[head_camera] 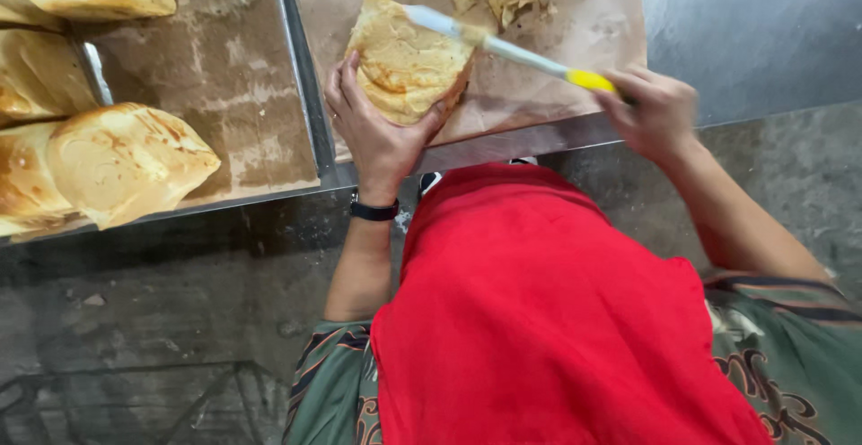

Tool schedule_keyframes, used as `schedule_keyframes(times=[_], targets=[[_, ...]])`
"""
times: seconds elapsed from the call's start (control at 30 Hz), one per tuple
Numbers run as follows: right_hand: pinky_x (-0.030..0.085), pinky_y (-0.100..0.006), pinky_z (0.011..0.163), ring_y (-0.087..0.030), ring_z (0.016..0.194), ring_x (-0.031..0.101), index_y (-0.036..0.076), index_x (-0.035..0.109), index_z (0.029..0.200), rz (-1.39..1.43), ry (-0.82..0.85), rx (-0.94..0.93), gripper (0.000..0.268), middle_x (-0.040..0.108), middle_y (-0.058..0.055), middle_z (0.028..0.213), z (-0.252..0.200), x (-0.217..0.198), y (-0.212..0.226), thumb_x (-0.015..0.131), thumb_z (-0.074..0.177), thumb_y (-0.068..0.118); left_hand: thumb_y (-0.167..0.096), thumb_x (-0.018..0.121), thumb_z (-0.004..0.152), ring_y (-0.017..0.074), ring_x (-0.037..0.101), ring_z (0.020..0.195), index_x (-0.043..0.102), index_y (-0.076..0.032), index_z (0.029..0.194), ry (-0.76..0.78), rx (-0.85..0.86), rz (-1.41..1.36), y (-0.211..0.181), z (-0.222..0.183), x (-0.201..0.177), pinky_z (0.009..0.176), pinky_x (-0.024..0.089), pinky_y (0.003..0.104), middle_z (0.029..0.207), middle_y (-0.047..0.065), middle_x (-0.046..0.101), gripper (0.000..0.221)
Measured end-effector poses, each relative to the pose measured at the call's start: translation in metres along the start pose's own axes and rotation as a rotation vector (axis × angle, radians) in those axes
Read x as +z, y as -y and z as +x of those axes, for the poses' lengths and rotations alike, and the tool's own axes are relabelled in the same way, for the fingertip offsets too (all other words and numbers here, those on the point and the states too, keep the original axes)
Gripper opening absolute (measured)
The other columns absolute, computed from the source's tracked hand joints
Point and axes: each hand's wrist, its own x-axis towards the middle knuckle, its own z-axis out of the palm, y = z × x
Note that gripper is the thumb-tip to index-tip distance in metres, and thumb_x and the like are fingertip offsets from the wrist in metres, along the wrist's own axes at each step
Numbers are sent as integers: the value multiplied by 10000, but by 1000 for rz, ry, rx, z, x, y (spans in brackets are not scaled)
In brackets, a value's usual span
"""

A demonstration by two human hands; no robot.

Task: The person uses a knife to trim the outer surface and edges of bread loaves at a workstation.

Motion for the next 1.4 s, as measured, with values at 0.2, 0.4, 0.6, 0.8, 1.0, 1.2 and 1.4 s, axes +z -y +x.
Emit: schedule_keyframes(times=[0.2, 0.4, 0.6, 0.8, 1.0, 1.2, 1.4], targets=[[524, -422, 718, -297, 808, 680, 120, 784, 1106, -154, 66, 212, 205, 687, -75, 913, -17, 10, -34, 749, 1115, 322, -519, 1012, 645, 404, 348, 1481, 285, -89, 1570, 67, 0, 88, -1, 0, -3, 1209, 319, 587, 1563, 191, 342, 1253], [559, -475, 853, -332, 1032, 672, 33, 740, 1176, -167, -27, 24, 338, 700, -137, 1174, 48, 32, 5, 810, 1041, 335, -656, 1019, 543, 446, 255, 1501, 119, -77, 1610, 177, 42, 322, -14, 24, 4, 1162, 191, 690, 1615, 262, 244, 1511], [508, -253, 703, -116, 785, 588, 37, 667, 1263, 722, 104, 30, 401, 671, -42, 1031, 130, 81, 85, 863, 922, 116, -596, 1008, 589, 405, 325, 1491, 132, -127, 1630, 179, -30, 310, -30, 7, -2, 1185, 227, 655, 1588, 212, 348, 1439], [524, -267, 761, -87, 888, 664, 31, 781, 1113, 914, 75, -192, 126, 730, -46, 990, 153, 98, 53, 775, 1012, -44, -479, 1031, 685, 386, 330, 1542, 103, -127, 1656, 83, -122, 89, -1, -36, -35, 1273, 287, 547, 1635, 204, 315, 1389], [556, -348, 741, -268, 874, 700, -17, 701, 1157, 141, -121, -226, 383, 715, -179, 1007, 160, 59, -2, 870, 827, 82, -411, 1049, 675, 368, 248, 1602, 36, -131, 1670, 29, -182, -34, 11, -81, -64, 1376, 237, 537, 1689, 193, 225, 1447], [599, -264, 908, -128, 1035, 690, 20, 635, 1340, 948, 526, -150, 373, 704, -52, 1169, 142, 118, 37, 750, 987, -21, -521, 1020, 646, 336, 405, 1584, -48, -150, 1667, -72, -425, -614, 5, -85, -55, 1253, 441, 497, 1715, 157, 209, 1524], [555, -235, 739, -79, 812, 623, 6, 689, 1068, 877, 430, 24, 255, 697, -16, 908, 114, 134, 83, 898, 921, 13, -406, 1034, 738, 321, 345, 1604, -24, -177, 1684, -134, -387, -535, 22, -92, -45, 1339, 386, 470, 1709, 154, 232, 1438]])
